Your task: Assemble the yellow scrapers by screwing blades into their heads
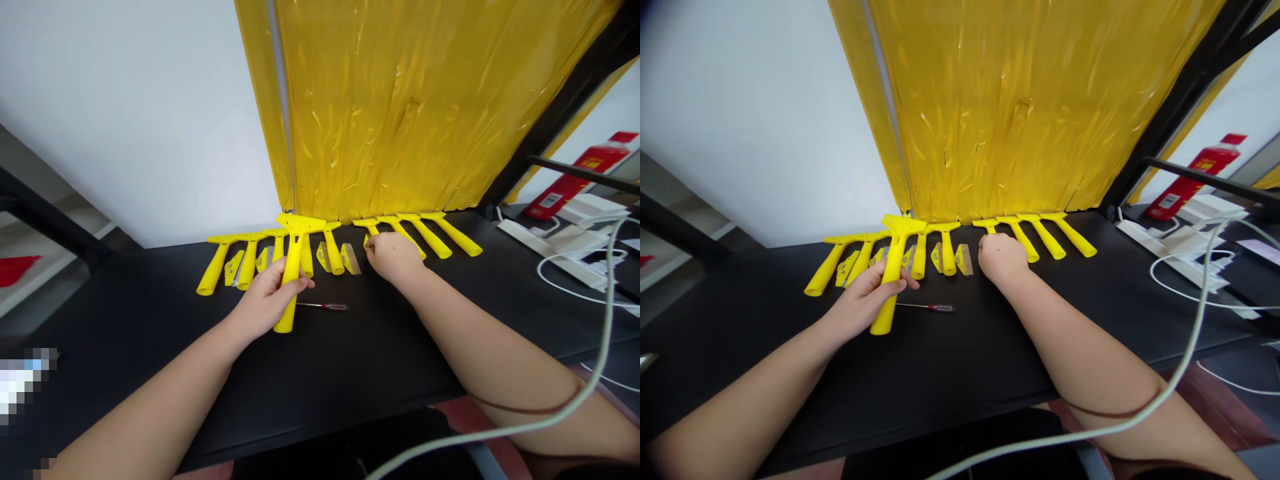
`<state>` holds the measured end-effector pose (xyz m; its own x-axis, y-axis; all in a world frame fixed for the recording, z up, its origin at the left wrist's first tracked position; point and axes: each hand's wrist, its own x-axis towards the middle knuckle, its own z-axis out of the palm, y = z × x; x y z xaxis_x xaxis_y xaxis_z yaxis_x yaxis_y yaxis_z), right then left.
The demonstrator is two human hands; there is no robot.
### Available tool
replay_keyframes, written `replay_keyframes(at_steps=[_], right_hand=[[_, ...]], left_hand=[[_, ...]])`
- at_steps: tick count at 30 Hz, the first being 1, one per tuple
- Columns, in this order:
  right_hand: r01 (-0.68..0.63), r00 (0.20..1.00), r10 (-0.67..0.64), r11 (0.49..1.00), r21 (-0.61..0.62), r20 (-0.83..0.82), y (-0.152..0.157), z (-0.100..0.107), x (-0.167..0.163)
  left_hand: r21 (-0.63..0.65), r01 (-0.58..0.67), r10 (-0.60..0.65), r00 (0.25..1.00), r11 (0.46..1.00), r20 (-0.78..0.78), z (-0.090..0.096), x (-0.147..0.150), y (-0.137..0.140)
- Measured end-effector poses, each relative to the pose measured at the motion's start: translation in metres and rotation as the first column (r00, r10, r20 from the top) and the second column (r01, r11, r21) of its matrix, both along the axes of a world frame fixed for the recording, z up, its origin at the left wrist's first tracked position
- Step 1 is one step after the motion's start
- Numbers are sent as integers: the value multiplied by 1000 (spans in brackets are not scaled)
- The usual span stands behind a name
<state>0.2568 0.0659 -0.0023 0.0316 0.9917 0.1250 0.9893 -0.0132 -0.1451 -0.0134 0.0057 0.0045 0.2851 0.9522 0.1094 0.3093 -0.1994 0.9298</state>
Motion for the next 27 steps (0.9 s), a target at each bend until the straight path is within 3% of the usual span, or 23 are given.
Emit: replay_keyframes(at_steps=[8, 19, 22, 27], right_hand=[[1, 999, 3, 994, -111, 38, -1, 2, 1], [-177, 965, 221, 947, -269, 141, -43, 26, 2], [-287, 933, 336, 911, -295, 130, -57, 29, 4], [-533, 824, 565, 798, -282, 39, -75, 32, 3]], left_hand=[[-31, 6, -6, 1000, 999, -19, -1, 0, 2], [-34, 6, -7, 1000, 999, -22, -2, 0, 2], [-37, 7, -8, 1000, 999, -29, -2, 0, 2], [-35, 16, -18, 998, 999, -60, -3, -1, 3]])
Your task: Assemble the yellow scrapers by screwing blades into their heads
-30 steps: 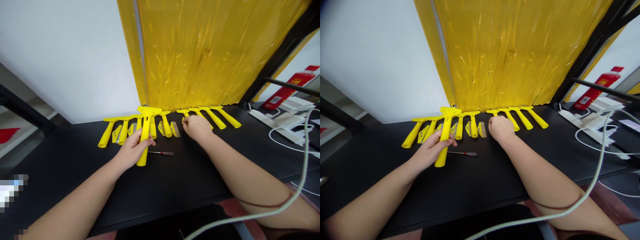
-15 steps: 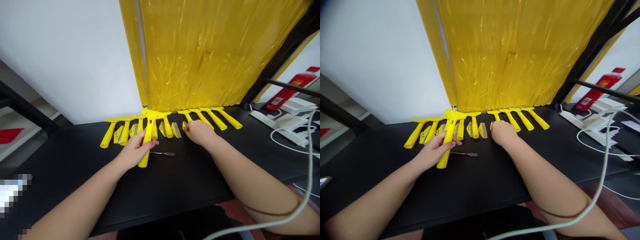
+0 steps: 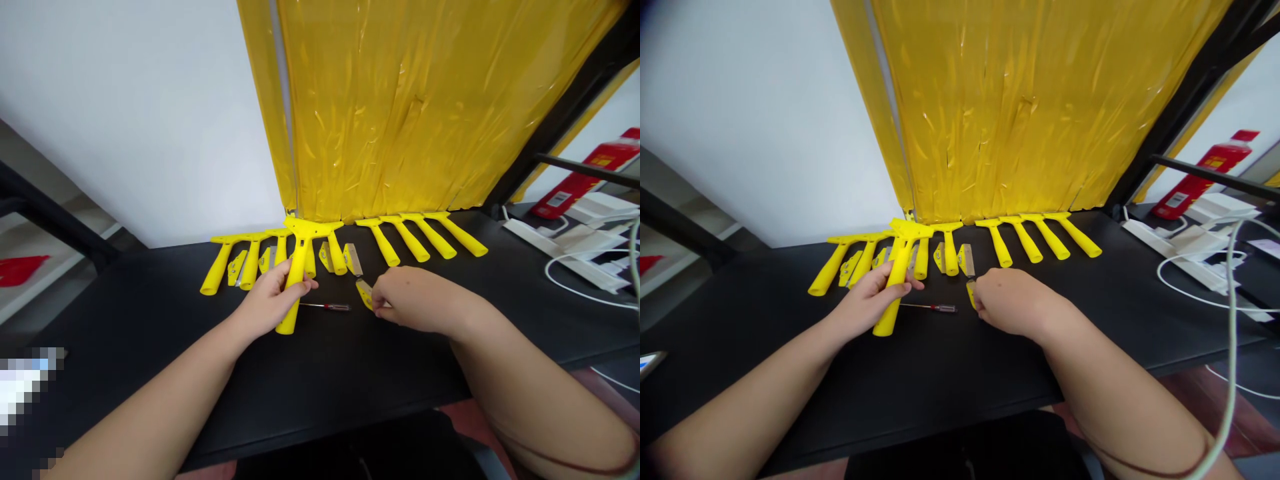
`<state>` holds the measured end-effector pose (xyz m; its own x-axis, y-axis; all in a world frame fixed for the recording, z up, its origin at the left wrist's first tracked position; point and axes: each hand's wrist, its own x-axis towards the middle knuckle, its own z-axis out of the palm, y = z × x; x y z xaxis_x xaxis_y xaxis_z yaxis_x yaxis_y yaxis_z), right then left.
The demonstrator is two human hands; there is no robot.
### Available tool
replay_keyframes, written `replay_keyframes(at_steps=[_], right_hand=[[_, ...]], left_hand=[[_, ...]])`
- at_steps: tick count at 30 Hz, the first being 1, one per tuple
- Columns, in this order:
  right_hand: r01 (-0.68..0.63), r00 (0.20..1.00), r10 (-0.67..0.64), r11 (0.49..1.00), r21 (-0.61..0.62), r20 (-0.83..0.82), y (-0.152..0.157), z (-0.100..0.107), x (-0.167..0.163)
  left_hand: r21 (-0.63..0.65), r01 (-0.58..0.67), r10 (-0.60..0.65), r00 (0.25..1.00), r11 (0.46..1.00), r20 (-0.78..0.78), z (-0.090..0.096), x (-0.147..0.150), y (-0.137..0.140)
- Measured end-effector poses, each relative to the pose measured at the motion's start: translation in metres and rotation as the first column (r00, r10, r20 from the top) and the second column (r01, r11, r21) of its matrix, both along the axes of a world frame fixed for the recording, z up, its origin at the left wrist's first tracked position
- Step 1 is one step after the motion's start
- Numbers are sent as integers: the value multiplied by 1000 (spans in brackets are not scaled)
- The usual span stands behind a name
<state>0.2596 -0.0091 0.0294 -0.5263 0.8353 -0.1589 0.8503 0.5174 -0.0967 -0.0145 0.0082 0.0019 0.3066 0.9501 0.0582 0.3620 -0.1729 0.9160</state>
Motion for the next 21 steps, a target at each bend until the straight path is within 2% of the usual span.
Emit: replay_keyframes(at_steps=[6, 9, 15, 21], right_hand=[[-116, 979, 118, 993, 24, -164, -2, -5, -14], [-143, 969, 138, 990, -8, -207, 2, -4, -18], [-13, 982, -9, 993, -117, -187, 10, -2, -16], [-14, 984, -16, 985, -170, -176, 17, -11, -18]], left_hand=[[5, -2, 2, 1000, 1000, 10, 1, 1, 1], [4, 3, -3, 1000, 1000, -1, 1, 2, 1], [2, 21, -21, 999, 1000, -42, 1, 1, 0], [-11, 30, -31, 999, 999, -36, -1, 1, 1]])
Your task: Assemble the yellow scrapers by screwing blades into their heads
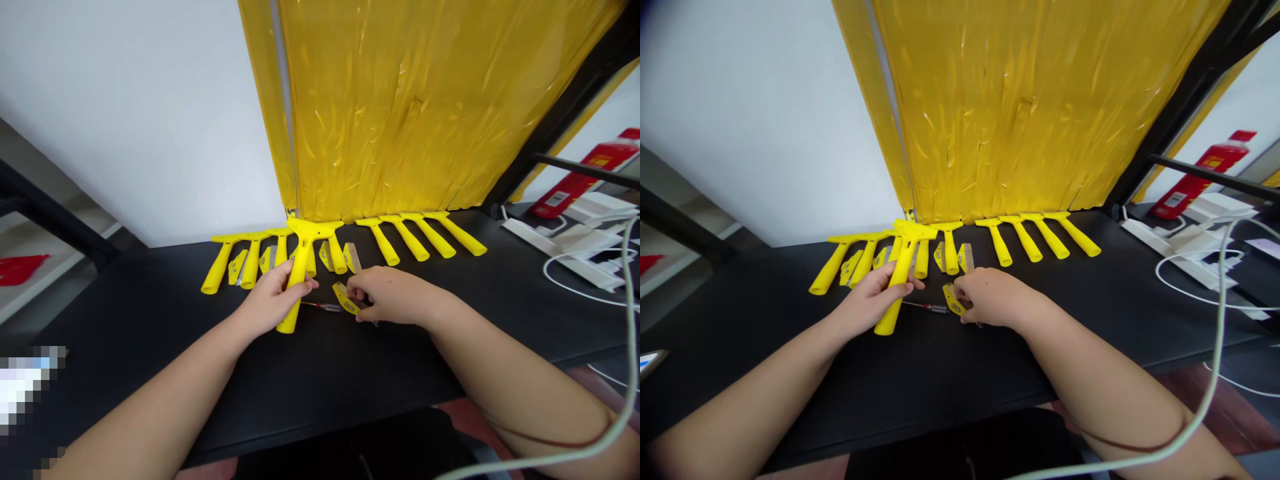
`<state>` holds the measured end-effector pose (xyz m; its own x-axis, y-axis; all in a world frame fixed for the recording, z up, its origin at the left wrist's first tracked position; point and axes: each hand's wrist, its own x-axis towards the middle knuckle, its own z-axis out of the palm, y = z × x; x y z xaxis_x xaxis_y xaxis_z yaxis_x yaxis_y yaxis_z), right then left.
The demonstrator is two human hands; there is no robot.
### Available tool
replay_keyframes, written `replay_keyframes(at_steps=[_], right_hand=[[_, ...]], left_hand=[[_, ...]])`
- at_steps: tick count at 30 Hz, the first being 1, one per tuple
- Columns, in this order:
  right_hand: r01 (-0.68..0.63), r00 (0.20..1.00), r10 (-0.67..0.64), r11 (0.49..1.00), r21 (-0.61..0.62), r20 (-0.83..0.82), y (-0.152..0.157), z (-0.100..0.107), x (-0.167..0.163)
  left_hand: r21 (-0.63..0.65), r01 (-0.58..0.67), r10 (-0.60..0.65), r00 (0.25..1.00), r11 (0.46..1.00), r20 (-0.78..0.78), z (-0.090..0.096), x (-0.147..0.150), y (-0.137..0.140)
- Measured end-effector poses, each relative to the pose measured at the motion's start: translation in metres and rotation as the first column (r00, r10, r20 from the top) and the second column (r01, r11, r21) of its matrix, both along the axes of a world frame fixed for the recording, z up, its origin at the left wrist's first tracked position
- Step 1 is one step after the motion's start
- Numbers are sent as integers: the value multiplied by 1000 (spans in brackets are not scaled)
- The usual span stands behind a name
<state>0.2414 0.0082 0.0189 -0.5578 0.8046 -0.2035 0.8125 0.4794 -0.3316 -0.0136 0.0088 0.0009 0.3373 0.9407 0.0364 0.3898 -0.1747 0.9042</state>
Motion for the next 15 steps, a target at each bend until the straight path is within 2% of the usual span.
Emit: replay_keyframes(at_steps=[8, 15], right_hand=[[-46, 994, 51, 998, 45, -99, 3, -1, 2], [70, 994, -59, 991, 112, -96, 6, -13, -6]], left_hand=[[-3, 7, -7, 1000, 1000, -19, -1, -1, 1], [40, 4, 0, 997, 999, -80, -1, -1, 1]])
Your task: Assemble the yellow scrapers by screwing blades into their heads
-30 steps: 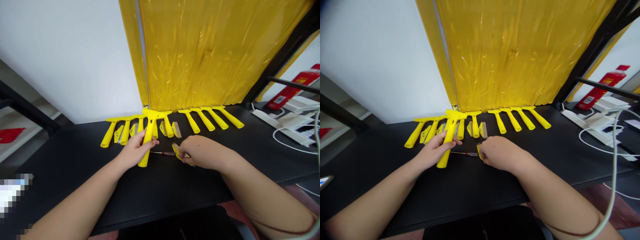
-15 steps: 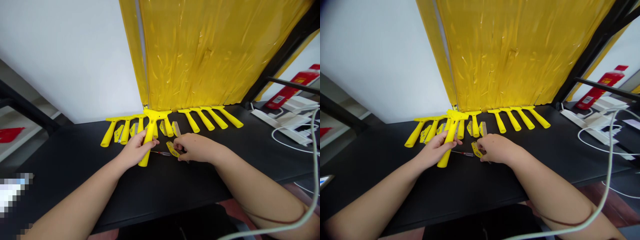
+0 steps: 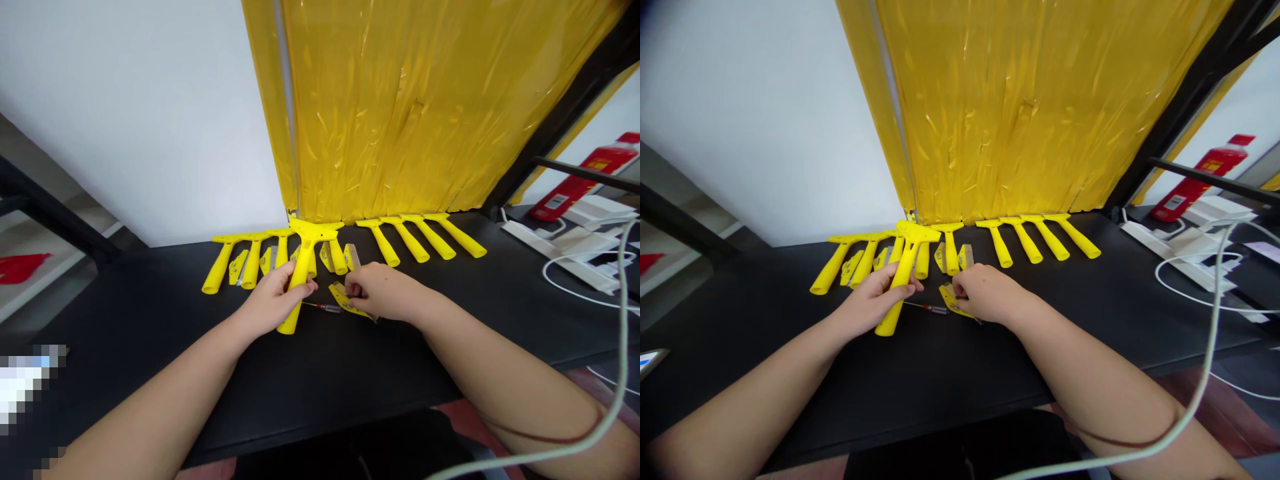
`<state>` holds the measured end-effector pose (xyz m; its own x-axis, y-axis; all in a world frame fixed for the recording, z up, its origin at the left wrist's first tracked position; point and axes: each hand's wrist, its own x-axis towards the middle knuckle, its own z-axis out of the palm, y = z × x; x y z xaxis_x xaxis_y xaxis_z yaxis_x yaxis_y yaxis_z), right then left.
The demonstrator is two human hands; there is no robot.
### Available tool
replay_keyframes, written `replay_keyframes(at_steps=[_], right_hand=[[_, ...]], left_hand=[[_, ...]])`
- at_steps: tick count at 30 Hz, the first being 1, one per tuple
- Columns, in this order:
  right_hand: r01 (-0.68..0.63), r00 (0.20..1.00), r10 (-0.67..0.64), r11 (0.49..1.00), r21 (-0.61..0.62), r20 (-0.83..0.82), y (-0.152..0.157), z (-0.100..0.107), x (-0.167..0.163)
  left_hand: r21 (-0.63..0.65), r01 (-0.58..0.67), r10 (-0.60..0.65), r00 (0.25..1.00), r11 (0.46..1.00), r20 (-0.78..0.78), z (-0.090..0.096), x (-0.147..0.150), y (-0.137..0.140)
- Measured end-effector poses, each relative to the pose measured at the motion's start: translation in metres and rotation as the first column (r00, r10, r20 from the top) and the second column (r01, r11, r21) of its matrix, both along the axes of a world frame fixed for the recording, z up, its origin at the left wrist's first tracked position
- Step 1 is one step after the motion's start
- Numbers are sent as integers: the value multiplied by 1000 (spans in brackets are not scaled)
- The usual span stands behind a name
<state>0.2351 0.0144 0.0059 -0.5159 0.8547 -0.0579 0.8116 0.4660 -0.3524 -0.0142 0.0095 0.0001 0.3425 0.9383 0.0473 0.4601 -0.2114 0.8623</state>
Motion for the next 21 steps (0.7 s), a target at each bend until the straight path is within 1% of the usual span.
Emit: replay_keyframes(at_steps=[3, 8, 13, 15, 16, 18, 20, 21], right_hand=[[28, 999, -29, 1000, -13, -17, 2, -2, -1], [80, 997, -80, 996, -27, 18, 6, 0, 1], [137, 987, -135, 990, -16, 82, 10, 4, 5], [146, 987, -145, 989, -9, 73, 12, 5, 8], [150, 988, -150, 989, -1, 39, 13, 5, 10], [150, 983, -148, 989, 4, -109, 15, 5, 13], [139, 935, -149, 989, -55, -323, 18, 4, 16], [122, 890, -158, 986, -109, -427, 19, 3, 16]], left_hand=[[43, 8, -6, 999, 999, -39, -1, -2, 1], [121, 12, 2, 994, 993, -113, 3, -8, 2], [159, 34, -16, 993, 987, -114, 1, -11, 4], [164, 33, -18, 996, 986, -90, -2, -12, 4], [147, 31, -24, 998, 989, -55, -3, -12, 4], [84, 26, -30, 999, 996, 46, -5, -12, 3], [46, 14, -18, 996, 999, 89, -3, -11, 1], [56, 2, -5, 998, 998, 67, -2, -10, 0]])
